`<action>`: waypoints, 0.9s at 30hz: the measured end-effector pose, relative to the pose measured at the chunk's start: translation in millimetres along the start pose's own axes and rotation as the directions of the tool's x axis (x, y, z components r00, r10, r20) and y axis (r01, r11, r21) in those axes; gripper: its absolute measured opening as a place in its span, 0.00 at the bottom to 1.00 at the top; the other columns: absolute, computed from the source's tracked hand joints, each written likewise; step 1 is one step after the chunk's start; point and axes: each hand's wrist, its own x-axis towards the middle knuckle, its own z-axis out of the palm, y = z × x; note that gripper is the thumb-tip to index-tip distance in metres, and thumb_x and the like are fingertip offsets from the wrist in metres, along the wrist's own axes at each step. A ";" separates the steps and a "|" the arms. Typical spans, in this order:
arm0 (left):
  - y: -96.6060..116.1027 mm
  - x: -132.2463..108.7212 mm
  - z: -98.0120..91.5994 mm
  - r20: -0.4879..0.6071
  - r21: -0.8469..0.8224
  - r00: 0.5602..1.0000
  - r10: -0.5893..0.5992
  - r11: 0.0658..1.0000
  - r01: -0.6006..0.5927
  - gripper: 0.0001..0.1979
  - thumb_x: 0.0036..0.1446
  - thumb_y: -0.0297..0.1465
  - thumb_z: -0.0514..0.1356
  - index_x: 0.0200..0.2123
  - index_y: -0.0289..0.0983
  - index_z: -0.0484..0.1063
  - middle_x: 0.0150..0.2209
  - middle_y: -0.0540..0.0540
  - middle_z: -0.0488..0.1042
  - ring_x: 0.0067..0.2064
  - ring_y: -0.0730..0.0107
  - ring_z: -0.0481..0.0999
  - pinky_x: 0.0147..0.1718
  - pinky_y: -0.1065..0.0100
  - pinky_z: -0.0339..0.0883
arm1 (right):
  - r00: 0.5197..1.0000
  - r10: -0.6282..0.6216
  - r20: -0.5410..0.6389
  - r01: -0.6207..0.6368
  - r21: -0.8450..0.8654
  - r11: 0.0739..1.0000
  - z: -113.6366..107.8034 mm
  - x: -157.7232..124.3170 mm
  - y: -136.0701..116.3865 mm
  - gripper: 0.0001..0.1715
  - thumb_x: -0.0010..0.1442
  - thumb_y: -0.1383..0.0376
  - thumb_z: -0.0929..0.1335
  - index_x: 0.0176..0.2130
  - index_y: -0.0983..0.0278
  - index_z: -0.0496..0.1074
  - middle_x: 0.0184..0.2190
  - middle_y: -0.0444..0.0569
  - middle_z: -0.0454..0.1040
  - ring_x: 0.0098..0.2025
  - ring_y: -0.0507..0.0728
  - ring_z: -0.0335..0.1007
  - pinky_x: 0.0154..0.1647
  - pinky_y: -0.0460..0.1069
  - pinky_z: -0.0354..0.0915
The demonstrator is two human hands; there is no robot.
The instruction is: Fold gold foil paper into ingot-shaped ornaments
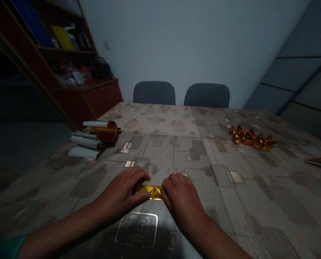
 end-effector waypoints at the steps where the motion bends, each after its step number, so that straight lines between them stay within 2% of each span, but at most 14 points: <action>1: 3.1 2.6 1.1 0.036 0.034 0.999 -0.006 0.999 0.004 0.15 0.55 0.38 0.66 0.42 0.37 0.72 0.41 0.43 0.74 0.44 0.56 0.71 0.42 0.59 0.63 | 1.000 0.001 0.009 -0.001 0.007 1.000 -0.4 2.1 0.0 0.03 0.59 0.72 0.72 0.36 0.66 0.74 0.34 0.51 0.74 0.38 0.62 0.68 0.40 0.56 0.63; 3: 7.1 6.9 3.3 0.071 0.047 0.997 -0.026 0.999 0.022 0.13 0.54 0.38 0.66 0.38 0.37 0.71 0.39 0.45 0.73 0.42 0.56 0.71 0.40 0.61 0.62 | 1.000 -0.005 0.020 0.004 0.051 0.999 -1.7 5.3 0.7 0.07 0.58 0.73 0.72 0.38 0.65 0.75 0.35 0.51 0.73 0.39 0.62 0.67 0.40 0.55 0.61; 6: 7.3 10.5 6.4 0.107 -0.032 0.993 -0.041 0.999 0.045 0.09 0.52 0.34 0.65 0.32 0.37 0.69 0.36 0.47 0.72 0.40 0.59 0.71 0.37 0.64 0.59 | 0.999 -0.024 0.027 0.021 0.132 0.991 -4.0 10.3 1.9 0.12 0.57 0.74 0.73 0.41 0.63 0.75 0.37 0.50 0.73 0.41 0.61 0.67 0.40 0.54 0.59; 8: 6.1 11.6 8.3 0.098 -0.137 0.994 -0.038 0.989 0.052 0.08 0.50 0.29 0.65 0.30 0.38 0.67 0.33 0.50 0.71 0.38 0.63 0.71 0.34 0.67 0.58 | 0.999 -0.040 0.027 0.034 0.188 0.982 -6.1 14.8 2.8 0.12 0.55 0.75 0.73 0.39 0.62 0.76 0.37 0.50 0.73 0.41 0.61 0.67 0.41 0.54 0.58; 11: 6.6 13.3 9.0 0.080 -0.370 0.996 -0.050 0.926 0.076 0.07 0.50 0.24 0.62 0.28 0.38 0.65 0.25 0.55 0.68 0.29 0.70 0.69 0.29 0.71 0.56 | 0.998 -0.049 0.036 0.034 0.350 0.936 -11.4 21.3 5.1 0.09 0.55 0.77 0.72 0.31 0.63 0.75 0.31 0.46 0.74 0.37 0.58 0.68 0.39 0.52 0.58; 13: 8.8 14.2 7.2 0.022 -0.502 0.996 -0.086 0.861 0.086 0.06 0.52 0.25 0.63 0.29 0.38 0.67 0.25 0.54 0.70 0.29 0.71 0.70 0.28 0.71 0.58 | 0.999 -0.014 0.039 -0.007 0.483 0.876 -15.7 23.7 7.1 0.09 0.56 0.76 0.71 0.29 0.63 0.75 0.27 0.45 0.74 0.33 0.56 0.69 0.35 0.50 0.59; 15: 10.8 13.8 4.8 -0.078 -0.530 0.990 -0.119 0.846 0.060 0.05 0.53 0.25 0.64 0.34 0.37 0.70 0.31 0.51 0.75 0.34 0.68 0.75 0.33 0.70 0.63 | 0.999 0.042 0.027 -0.050 0.564 0.824 -18.7 23.9 8.4 0.09 0.56 0.76 0.71 0.28 0.63 0.74 0.25 0.44 0.73 0.32 0.56 0.69 0.32 0.49 0.59; 17: 10.9 12.1 3.6 -0.179 -0.399 0.983 -0.049 0.916 -0.027 0.05 0.55 0.28 0.65 0.36 0.37 0.74 0.34 0.48 0.78 0.37 0.65 0.76 0.38 0.66 0.64 | 0.998 0.067 -0.005 -0.052 0.576 0.816 -18.9 22.7 7.8 0.10 0.55 0.76 0.71 0.26 0.63 0.74 0.24 0.44 0.73 0.31 0.56 0.68 0.32 0.49 0.58; 19: 9.0 9.5 3.8 -0.207 -0.253 0.972 0.108 0.954 -0.160 0.03 0.59 0.30 0.64 0.36 0.38 0.77 0.33 0.48 0.79 0.36 0.64 0.76 0.37 0.65 0.64 | 0.998 0.044 -0.045 -0.012 0.548 0.836 -16.9 21.1 5.3 0.10 0.55 0.76 0.71 0.26 0.63 0.73 0.23 0.44 0.74 0.30 0.55 0.68 0.33 0.50 0.58; 22: 5.3 5.8 3.8 -0.339 0.003 0.888 0.310 0.945 -0.328 0.06 0.60 0.31 0.64 0.41 0.39 0.77 0.41 0.44 0.81 0.41 0.58 0.76 0.41 0.59 0.64 | 0.996 -0.002 -0.094 0.048 0.490 0.871 -14.1 19.1 0.5 0.10 0.56 0.74 0.71 0.26 0.62 0.73 0.24 0.43 0.74 0.31 0.55 0.68 0.36 0.51 0.58; 24: 4.4 4.3 2.0 -0.406 0.158 0.830 0.382 0.924 -0.348 0.09 0.58 0.32 0.65 0.43 0.40 0.77 0.49 0.42 0.79 0.46 0.53 0.74 0.45 0.54 0.62 | 0.993 -0.026 -0.118 0.077 0.456 0.886 -14.4 17.9 -1.8 0.09 0.57 0.73 0.71 0.27 0.63 0.72 0.25 0.43 0.74 0.32 0.54 0.68 0.38 0.52 0.57; 27: 5.8 3.9 -1.9 -0.447 0.289 0.783 0.433 0.898 -0.332 0.08 0.59 0.34 0.65 0.42 0.42 0.78 0.50 0.43 0.78 0.48 0.52 0.72 0.50 0.49 0.59 | 0.985 -0.067 -0.157 0.124 0.392 0.912 -16.7 16.1 -3.3 0.08 0.57 0.73 0.71 0.28 0.63 0.72 0.25 0.43 0.74 0.33 0.55 0.68 0.40 0.52 0.57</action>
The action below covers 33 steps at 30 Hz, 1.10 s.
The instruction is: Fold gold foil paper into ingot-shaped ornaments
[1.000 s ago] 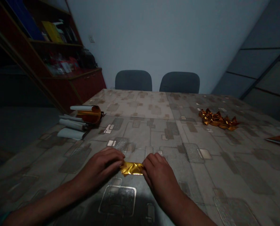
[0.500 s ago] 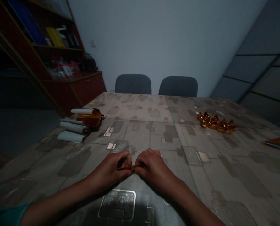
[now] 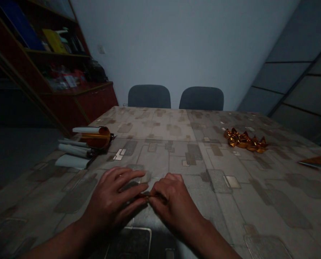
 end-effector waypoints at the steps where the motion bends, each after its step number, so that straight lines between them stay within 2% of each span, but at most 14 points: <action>1: 0.2 0.9 -0.7 -0.018 0.021 1.000 0.007 1.000 -0.006 0.07 0.59 0.34 0.65 0.42 0.43 0.78 0.50 0.43 0.78 0.48 0.53 0.72 0.51 0.48 0.58 | 1.000 -0.019 0.000 0.019 -0.027 0.999 -0.4 -0.4 -0.5 0.08 0.57 0.73 0.71 0.28 0.64 0.72 0.25 0.43 0.73 0.33 0.55 0.68 0.40 0.52 0.57; 4: 0.7 2.1 -0.2 0.018 -0.032 0.999 0.032 0.999 -0.032 0.04 0.60 0.33 0.64 0.37 0.43 0.79 0.41 0.46 0.81 0.43 0.56 0.73 0.52 0.49 0.57 | 0.998 -0.057 0.025 0.059 -0.087 0.994 0.0 -0.8 -1.6 0.08 0.58 0.72 0.71 0.27 0.64 0.73 0.25 0.45 0.73 0.33 0.56 0.68 0.42 0.54 0.57; 6: 0.9 1.4 1.7 0.098 -0.137 0.994 0.039 0.990 -0.025 0.06 0.62 0.32 0.62 0.33 0.40 0.78 0.31 0.48 0.79 0.36 0.62 0.74 0.45 0.56 0.62 | 0.998 -0.048 0.047 0.051 -0.068 0.996 0.6 -0.4 -1.7 0.08 0.58 0.71 0.71 0.27 0.64 0.74 0.25 0.45 0.73 0.33 0.56 0.69 0.43 0.54 0.58; 7: 1.1 1.0 2.7 0.137 -0.198 0.990 0.022 0.980 0.005 0.08 0.62 0.32 0.61 0.32 0.39 0.78 0.27 0.49 0.78 0.32 0.64 0.73 0.40 0.60 0.63 | 0.998 -0.034 0.052 0.036 -0.036 0.999 0.5 0.0 -1.4 0.07 0.58 0.70 0.71 0.28 0.64 0.75 0.25 0.45 0.73 0.33 0.56 0.69 0.43 0.54 0.58; 9: 1.7 0.7 4.1 0.217 -0.327 0.973 -0.076 0.934 0.146 0.10 0.62 0.30 0.60 0.30 0.37 0.79 0.24 0.49 0.76 0.28 0.68 0.72 0.32 0.66 0.61 | 0.998 0.022 0.060 -0.026 0.081 0.996 -1.2 1.0 0.1 0.06 0.59 0.69 0.72 0.29 0.62 0.77 0.25 0.44 0.74 0.33 0.56 0.69 0.41 0.53 0.59; 11: 2.3 1.5 4.5 0.326 -0.443 0.913 -0.245 0.814 0.377 0.10 0.61 0.30 0.61 0.28 0.36 0.80 0.24 0.48 0.77 0.27 0.70 0.73 0.29 0.69 0.61 | 0.990 0.119 0.071 -0.133 0.265 0.955 -4.6 1.8 3.4 0.06 0.59 0.67 0.71 0.30 0.61 0.79 0.26 0.45 0.75 0.33 0.56 0.70 0.38 0.52 0.61; 13: 2.2 2.4 4.6 0.414 -0.517 0.814 -0.408 0.630 0.579 0.10 0.59 0.30 0.62 0.26 0.36 0.80 0.24 0.48 0.77 0.28 0.69 0.74 0.29 0.71 0.62 | 0.965 0.248 0.081 -0.256 0.472 0.843 -8.6 2.2 8.0 0.07 0.59 0.64 0.71 0.31 0.62 0.80 0.28 0.47 0.76 0.32 0.56 0.70 0.33 0.51 0.62; 14: 1.7 2.6 4.8 0.438 -0.549 0.766 -0.471 0.535 0.642 0.10 0.58 0.32 0.63 0.26 0.35 0.80 0.24 0.48 0.77 0.27 0.69 0.74 0.28 0.71 0.62 | 0.947 0.315 0.069 -0.298 0.559 0.774 -10.2 2.1 10.4 0.07 0.58 0.62 0.72 0.31 0.63 0.80 0.27 0.48 0.76 0.30 0.56 0.70 0.32 0.50 0.62; 17: -0.4 1.4 6.3 0.449 -0.628 0.642 -0.622 0.292 0.722 0.11 0.54 0.36 0.65 0.27 0.34 0.80 0.24 0.47 0.77 0.27 0.69 0.72 0.26 0.71 0.62 | 0.876 0.481 0.043 -0.340 0.762 0.551 -11.1 0.9 14.6 0.16 0.58 0.54 0.72 0.36 0.65 0.79 0.25 0.47 0.75 0.28 0.55 0.70 0.31 0.50 0.63; 19: -0.8 -0.2 7.6 0.436 -0.667 0.591 -0.678 0.198 0.719 0.11 0.53 0.37 0.66 0.27 0.34 0.80 0.25 0.47 0.77 0.27 0.69 0.72 0.27 0.72 0.63 | 0.863 0.497 0.093 -0.340 0.835 0.433 -6.4 -0.6 12.9 0.23 0.59 0.49 0.71 0.42 0.66 0.78 0.25 0.47 0.74 0.28 0.55 0.70 0.32 0.50 0.64; 21: 0.8 -1.8 8.7 0.433 -0.686 0.581 -0.689 0.167 0.708 0.12 0.52 0.37 0.67 0.27 0.34 0.80 0.25 0.47 0.77 0.28 0.69 0.73 0.28 0.72 0.64 | 0.888 0.417 0.195 -0.375 0.831 0.411 2.3 -2.3 8.2 0.23 0.53 0.49 0.75 0.36 0.66 0.79 0.25 0.48 0.74 0.27 0.54 0.68 0.30 0.49 0.63; 23: 3.7 -3.5 9.7 0.449 -0.686 0.597 -0.665 0.172 0.707 0.12 0.52 0.38 0.66 0.27 0.34 0.80 0.25 0.47 0.77 0.29 0.69 0.73 0.28 0.72 0.64 | 0.908 0.342 0.242 -0.380 0.818 0.431 12.5 -3.5 3.2 0.23 0.52 0.49 0.75 0.36 0.65 0.79 0.27 0.48 0.75 0.28 0.54 0.68 0.31 0.48 0.63; 28: 7.8 -7.7 12.7 0.435 -0.673 0.652 -0.621 0.256 0.693 0.11 0.52 0.36 0.66 0.24 0.34 0.79 0.23 0.47 0.77 0.27 0.70 0.72 0.28 0.72 0.64 | 0.906 0.396 0.151 -0.344 0.808 0.478 24.9 -3.7 2.5 0.19 0.54 0.51 0.74 0.27 0.64 0.78 0.21 0.45 0.72 0.24 0.52 0.65 0.27 0.47 0.61; 33: 6.2 -8.2 14.0 0.441 -0.655 0.629 -0.641 0.248 0.713 0.12 0.53 0.37 0.66 0.26 0.34 0.80 0.24 0.47 0.77 0.27 0.69 0.73 0.27 0.71 0.65 | 0.906 0.380 0.185 -0.368 0.787 0.495 17.6 -3.1 5.2 0.22 0.58 0.50 0.72 0.26 0.65 0.79 0.21 0.47 0.76 0.22 0.51 0.66 0.26 0.47 0.61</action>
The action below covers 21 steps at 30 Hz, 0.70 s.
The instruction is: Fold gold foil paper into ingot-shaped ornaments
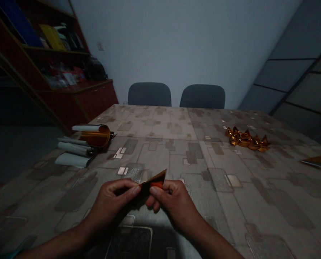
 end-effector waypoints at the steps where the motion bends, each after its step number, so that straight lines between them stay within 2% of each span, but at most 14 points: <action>1: 0.2 0.1 0.1 0.001 -0.004 1.000 -0.004 1.000 0.004 0.12 0.53 0.37 0.66 0.26 0.34 0.80 0.24 0.47 0.77 0.27 0.69 0.73 0.27 0.71 0.65 | 1.000 -0.011 0.013 0.011 -0.002 1.000 -0.3 -0.4 -1.2 0.23 0.60 0.50 0.70 0.26 0.65 0.79 0.21 0.48 0.76 0.22 0.52 0.67 0.27 0.47 0.62; 5: 1.1 -0.1 0.5 0.011 -0.046 1.000 -0.023 0.999 0.023 0.13 0.53 0.39 0.66 0.27 0.34 0.80 0.24 0.47 0.77 0.27 0.69 0.72 0.27 0.71 0.65 | 0.998 -0.030 0.054 0.029 0.028 0.999 -0.3 -1.6 -1.7 0.28 0.65 0.48 0.65 0.26 0.65 0.78 0.21 0.48 0.76 0.23 0.52 0.69 0.28 0.48 0.63; 9: 2.1 -0.7 -1.3 0.002 -0.062 1.000 -0.012 0.998 0.012 0.13 0.52 0.38 0.66 0.25 0.34 0.79 0.23 0.48 0.76 0.26 0.70 0.72 0.26 0.71 0.63 | 0.995 -0.045 0.088 0.046 -0.004 0.999 -3.2 -2.7 -2.7 0.26 0.64 0.49 0.67 0.28 0.65 0.79 0.24 0.49 0.77 0.27 0.54 0.71 0.33 0.50 0.65; 12: 3.6 -1.5 -1.6 0.028 0.004 0.997 0.074 0.997 -0.074 0.12 0.53 0.36 0.65 0.24 0.34 0.78 0.24 0.48 0.77 0.28 0.69 0.72 0.29 0.71 0.64 | 0.997 -0.049 0.061 0.047 0.031 0.998 -5.6 -4.3 -7.7 0.17 0.59 0.53 0.72 0.42 0.62 0.80 0.33 0.49 0.79 0.35 0.56 0.74 0.40 0.52 0.66; 14: 4.0 -2.1 -0.5 0.082 0.035 0.992 0.100 0.994 -0.104 0.10 0.54 0.35 0.65 0.24 0.35 0.79 0.24 0.48 0.77 0.28 0.69 0.73 0.29 0.71 0.64 | 0.998 -0.041 0.055 0.037 0.061 0.997 -6.1 -5.2 -10.2 0.20 0.55 0.57 0.75 0.47 0.59 0.78 0.37 0.47 0.79 0.38 0.56 0.74 0.42 0.52 0.67; 16: 3.1 -2.2 0.4 0.141 0.030 0.987 0.080 0.996 -0.086 0.10 0.54 0.35 0.64 0.26 0.35 0.80 0.25 0.47 0.77 0.29 0.68 0.74 0.30 0.70 0.65 | 0.998 -0.033 0.056 0.030 0.062 0.998 -5.8 -5.5 -10.4 0.15 0.55 0.59 0.76 0.42 0.60 0.79 0.35 0.47 0.79 0.37 0.56 0.74 0.42 0.51 0.67; 18: 1.1 -1.5 0.2 0.166 -0.019 0.985 0.039 0.999 -0.036 0.13 0.58 0.39 0.62 0.33 0.36 0.81 0.31 0.45 0.80 0.34 0.65 0.76 0.34 0.68 0.66 | 0.999 -0.032 0.020 0.031 0.077 0.997 -5.3 -5.4 -9.0 0.10 0.55 0.59 0.75 0.36 0.61 0.79 0.31 0.46 0.78 0.35 0.55 0.73 0.40 0.51 0.67; 21: -2.0 0.3 -2.2 0.156 -0.152 0.987 -0.023 0.987 0.047 0.19 0.59 0.45 0.60 0.44 0.37 0.78 0.40 0.42 0.80 0.41 0.60 0.77 0.39 0.65 0.68 | 0.996 -0.014 -0.092 0.029 0.165 0.986 -4.5 -5.4 -7.6 0.11 0.54 0.59 0.76 0.36 0.61 0.78 0.30 0.46 0.78 0.33 0.55 0.73 0.37 0.50 0.66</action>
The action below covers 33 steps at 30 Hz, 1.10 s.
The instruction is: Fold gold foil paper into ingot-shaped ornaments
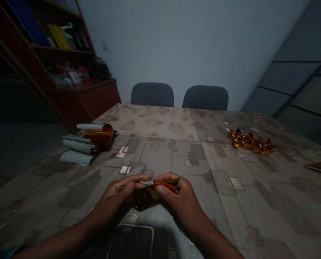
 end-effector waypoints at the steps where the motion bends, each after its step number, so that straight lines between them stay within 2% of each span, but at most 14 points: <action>1: -0.6 0.4 -0.8 0.002 -0.046 1.000 -0.010 0.999 0.010 0.21 0.56 0.46 0.62 0.46 0.37 0.77 0.40 0.42 0.80 0.42 0.60 0.77 0.39 0.64 0.68 | 1.000 0.001 -0.030 0.000 0.025 1.000 0.3 -0.2 -0.2 0.12 0.53 0.58 0.77 0.36 0.61 0.78 0.31 0.46 0.78 0.33 0.55 0.73 0.36 0.49 0.66; 3: -1.4 0.6 -0.7 0.016 -0.090 1.000 -0.012 0.996 0.013 0.22 0.49 0.44 0.67 0.44 0.37 0.75 0.39 0.44 0.79 0.39 0.61 0.77 0.36 0.66 0.68 | 0.998 0.000 -0.069 0.003 0.038 0.999 1.0 -0.9 -1.0 0.13 0.53 0.58 0.77 0.37 0.62 0.78 0.31 0.46 0.78 0.33 0.55 0.73 0.35 0.49 0.66; 5: -1.9 -0.1 1.9 0.009 -0.076 1.000 -0.003 0.997 0.004 0.20 0.45 0.40 0.70 0.39 0.37 0.73 0.34 0.48 0.76 0.34 0.67 0.75 0.32 0.70 0.66 | 0.996 -0.015 -0.090 0.017 0.024 1.000 1.7 -1.4 -0.6 0.13 0.53 0.58 0.77 0.36 0.62 0.78 0.30 0.46 0.77 0.33 0.55 0.73 0.35 0.49 0.66; 8: -2.9 -2.0 7.5 -0.045 -0.025 0.999 -0.017 1.000 0.016 0.11 0.48 0.35 0.67 0.32 0.37 0.70 0.26 0.52 0.73 0.27 0.73 0.71 0.28 0.73 0.63 | 0.994 -0.050 -0.094 0.049 -0.010 0.999 1.8 -1.1 3.6 0.12 0.53 0.58 0.76 0.36 0.62 0.78 0.31 0.46 0.77 0.34 0.56 0.73 0.36 0.49 0.65; 12: -5.6 -3.0 10.9 -0.050 -0.073 0.996 -0.076 0.995 0.073 0.11 0.50 0.35 0.66 0.29 0.37 0.67 0.20 0.53 0.71 0.22 0.75 0.69 0.24 0.73 0.61 | 0.997 -0.068 -0.045 0.063 -0.097 0.993 1.1 1.1 9.0 0.13 0.56 0.57 0.75 0.39 0.61 0.77 0.32 0.47 0.77 0.34 0.56 0.72 0.36 0.50 0.65; 16: -7.5 -1.7 9.9 0.010 -0.119 0.995 -0.100 0.988 0.101 0.13 0.47 0.35 0.68 0.27 0.36 0.67 0.21 0.52 0.73 0.23 0.75 0.69 0.24 0.74 0.60 | 0.994 -0.093 -0.053 0.078 -0.241 0.968 3.2 2.4 6.9 0.10 0.56 0.58 0.73 0.33 0.63 0.75 0.26 0.45 0.74 0.29 0.54 0.69 0.32 0.50 0.64; 20: -8.4 1.0 8.9 -0.008 -0.151 0.994 -0.107 0.983 0.104 0.12 0.48 0.36 0.69 0.28 0.35 0.71 0.24 0.52 0.74 0.26 0.76 0.71 0.26 0.75 0.61 | 0.988 -0.126 -0.087 0.089 -0.342 0.936 8.2 2.6 4.5 0.07 0.55 0.61 0.71 0.31 0.63 0.75 0.25 0.45 0.73 0.27 0.54 0.68 0.30 0.49 0.63; 26: -10.4 1.6 7.2 0.000 -0.183 0.982 -0.187 0.966 0.183 0.17 0.50 0.42 0.69 0.29 0.33 0.73 0.23 0.49 0.76 0.24 0.73 0.74 0.24 0.74 0.64 | 0.986 -0.131 -0.100 0.090 -0.342 0.935 11.6 2.9 6.9 0.07 0.53 0.61 0.70 0.31 0.63 0.74 0.25 0.45 0.73 0.27 0.54 0.69 0.29 0.50 0.64; 28: -9.5 1.0 7.2 0.016 -0.197 0.981 -0.193 0.961 0.192 0.17 0.51 0.43 0.68 0.33 0.33 0.75 0.25 0.48 0.77 0.25 0.72 0.76 0.24 0.73 0.65 | 0.986 -0.122 -0.113 0.079 -0.332 0.940 11.3 3.1 7.3 0.07 0.52 0.61 0.70 0.30 0.63 0.73 0.24 0.45 0.73 0.27 0.54 0.69 0.28 0.49 0.64; 31: -7.4 0.2 9.1 0.013 -0.183 0.983 -0.185 0.966 0.185 0.17 0.50 0.40 0.69 0.35 0.33 0.75 0.26 0.47 0.78 0.25 0.71 0.77 0.24 0.73 0.65 | 0.985 -0.113 -0.131 0.064 -0.335 0.940 11.7 3.0 7.4 0.07 0.52 0.61 0.69 0.30 0.63 0.72 0.23 0.44 0.73 0.26 0.54 0.69 0.27 0.49 0.64; 33: -5.9 -0.2 11.2 -0.027 -0.143 0.983 -0.179 0.974 0.173 0.14 0.49 0.37 0.69 0.32 0.33 0.74 0.25 0.48 0.77 0.24 0.72 0.76 0.23 0.74 0.64 | 0.983 -0.128 -0.132 0.072 -0.367 0.927 13.2 2.6 7.7 0.06 0.52 0.62 0.69 0.30 0.63 0.73 0.24 0.45 0.74 0.26 0.54 0.69 0.27 0.49 0.64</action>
